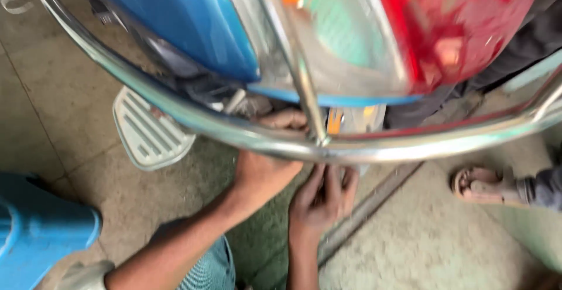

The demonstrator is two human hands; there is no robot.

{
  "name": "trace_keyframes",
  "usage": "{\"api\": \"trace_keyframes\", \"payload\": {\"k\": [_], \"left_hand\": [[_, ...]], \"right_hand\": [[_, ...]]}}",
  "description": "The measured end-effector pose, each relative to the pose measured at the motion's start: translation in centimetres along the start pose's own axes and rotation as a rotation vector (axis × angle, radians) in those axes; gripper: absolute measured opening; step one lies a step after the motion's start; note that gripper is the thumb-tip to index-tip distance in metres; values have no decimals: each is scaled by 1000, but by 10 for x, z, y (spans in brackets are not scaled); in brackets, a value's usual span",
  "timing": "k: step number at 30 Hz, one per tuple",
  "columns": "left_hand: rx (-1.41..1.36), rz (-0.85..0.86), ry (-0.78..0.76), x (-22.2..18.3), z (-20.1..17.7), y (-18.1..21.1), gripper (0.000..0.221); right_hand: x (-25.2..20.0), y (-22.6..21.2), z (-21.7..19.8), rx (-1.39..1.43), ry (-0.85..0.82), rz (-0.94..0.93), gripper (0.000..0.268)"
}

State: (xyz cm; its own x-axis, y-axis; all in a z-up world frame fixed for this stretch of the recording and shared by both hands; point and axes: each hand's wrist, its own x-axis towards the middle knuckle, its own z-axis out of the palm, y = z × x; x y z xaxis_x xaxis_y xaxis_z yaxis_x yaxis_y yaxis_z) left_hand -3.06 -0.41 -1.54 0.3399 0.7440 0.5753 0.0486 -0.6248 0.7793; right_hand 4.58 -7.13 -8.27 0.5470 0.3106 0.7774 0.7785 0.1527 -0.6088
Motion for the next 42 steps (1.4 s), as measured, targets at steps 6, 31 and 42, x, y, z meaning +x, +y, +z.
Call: {"api": "trace_keyframes", "payload": {"k": [6, 31, 42], "left_hand": [[-40, -106, 18, 6, 2, 7, 22], [-55, -164, 117, -2, 17, 15, 13], [-21, -128, 125, 3, 20, -4, 14]], "right_hand": [[6, 13, 12, 92, 4, 68, 18], [-15, 43, -5, -32, -194, 335, 21], [17, 23, -6, 146, 12, -9, 23]]}}
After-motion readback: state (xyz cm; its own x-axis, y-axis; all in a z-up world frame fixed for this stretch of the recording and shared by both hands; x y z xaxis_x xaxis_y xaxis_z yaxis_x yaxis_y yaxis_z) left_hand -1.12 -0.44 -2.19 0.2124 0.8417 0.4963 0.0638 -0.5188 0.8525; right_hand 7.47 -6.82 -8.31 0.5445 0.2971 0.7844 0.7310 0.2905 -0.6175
